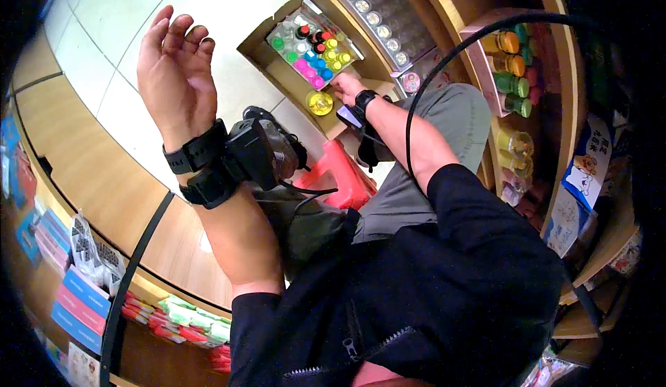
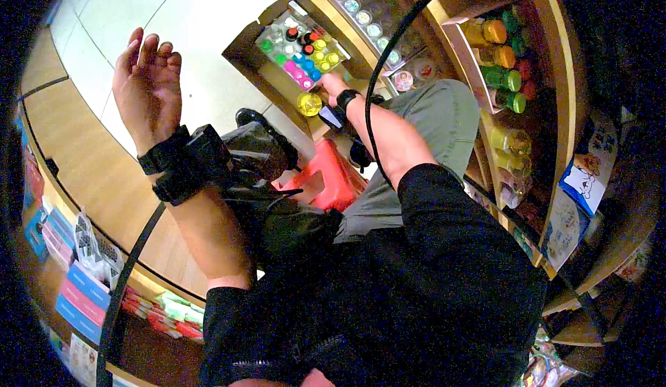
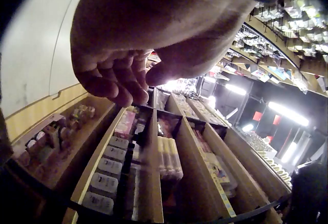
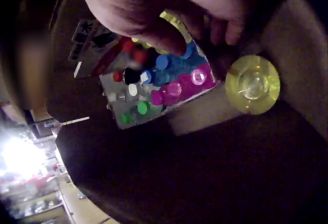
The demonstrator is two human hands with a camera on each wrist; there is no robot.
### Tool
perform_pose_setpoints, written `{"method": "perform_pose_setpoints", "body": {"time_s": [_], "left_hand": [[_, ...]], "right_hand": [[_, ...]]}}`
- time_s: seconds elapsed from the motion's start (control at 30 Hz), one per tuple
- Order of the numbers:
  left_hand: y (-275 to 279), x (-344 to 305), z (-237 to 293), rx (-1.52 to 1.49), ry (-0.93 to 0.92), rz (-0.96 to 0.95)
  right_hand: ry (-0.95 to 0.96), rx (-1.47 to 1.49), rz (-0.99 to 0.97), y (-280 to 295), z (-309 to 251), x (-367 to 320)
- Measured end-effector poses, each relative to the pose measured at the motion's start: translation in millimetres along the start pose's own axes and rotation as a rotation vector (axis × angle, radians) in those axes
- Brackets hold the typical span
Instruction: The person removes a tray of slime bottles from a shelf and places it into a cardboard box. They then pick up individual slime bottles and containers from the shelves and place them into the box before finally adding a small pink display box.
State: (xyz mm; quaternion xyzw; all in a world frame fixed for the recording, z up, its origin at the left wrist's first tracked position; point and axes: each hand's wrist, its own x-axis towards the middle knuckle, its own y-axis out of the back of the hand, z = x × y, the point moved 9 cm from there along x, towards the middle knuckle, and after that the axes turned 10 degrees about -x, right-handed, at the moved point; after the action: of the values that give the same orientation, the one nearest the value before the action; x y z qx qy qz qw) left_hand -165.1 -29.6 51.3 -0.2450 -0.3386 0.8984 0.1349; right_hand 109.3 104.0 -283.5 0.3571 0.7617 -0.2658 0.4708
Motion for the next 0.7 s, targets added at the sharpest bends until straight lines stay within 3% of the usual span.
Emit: {"method": "perform_pose_setpoints", "body": {"time_s": [0.1, 0.13, 0.2, 0.23, 0.33, 0.4, 0.47, 0.53, 0.6, 0.67, 0.7], "left_hand": [[-0.7, 0.0, -0.3, 0.009, 0.001, -0.006], [-1.4, -0.7, -0.2, 0.015, -0.003, -0.001], [-1.2, 0.9, -0.9, 0.012, 0.001, 0.010], [-1.6, 3.0, -0.9, 0.013, 0.001, 0.021], [-4.1, 6.9, -8.8, -0.035, 0.032, 0.001], [-8.4, 7.8, -14.7, -0.043, 0.057, -0.026], [-9.4, 10.5, -23.1, -0.051, 0.090, -0.077], [-9.1, 14.2, -32.1, -0.059, 0.108, -0.139], [-10.9, 12.4, -42.6, -0.023, 0.129, -0.150], [-24.3, -7.7, -48.0, 0.096, 0.115, -0.095], [-24.8, -10.7, -53.6, 0.121, 0.124, -0.100]], "right_hand": [[0.117, -0.323, 0.121, 3.9, -20.9, -23.6], [0.121, -0.322, 0.126, 10.3, -14.9, -4.8], [0.071, -0.686, 0.236, 32.6, 0.7, 41.9], [0.311, -0.638, 0.278, 19.0, -25.1, 15.5], [0.412, -1.040, 0.249, -9.6, -80.3, -39.3], [0.559, -0.905, -0.009, -46.1, -119.4, -117.4], [0.669, -1.089, -0.077, -57.0, -145.2, -171.9], [1.011, -1.124, 0.048, -46.1, -169.1, -240.0], [1.087, -1.230, 0.183, -23.4, -179.0, -314.7], [1.287, -1.254, 0.281, 17.0, -181.3, -371.0], [1.180, -1.216, 0.293, 45.7, -179.2, -383.2]]}}
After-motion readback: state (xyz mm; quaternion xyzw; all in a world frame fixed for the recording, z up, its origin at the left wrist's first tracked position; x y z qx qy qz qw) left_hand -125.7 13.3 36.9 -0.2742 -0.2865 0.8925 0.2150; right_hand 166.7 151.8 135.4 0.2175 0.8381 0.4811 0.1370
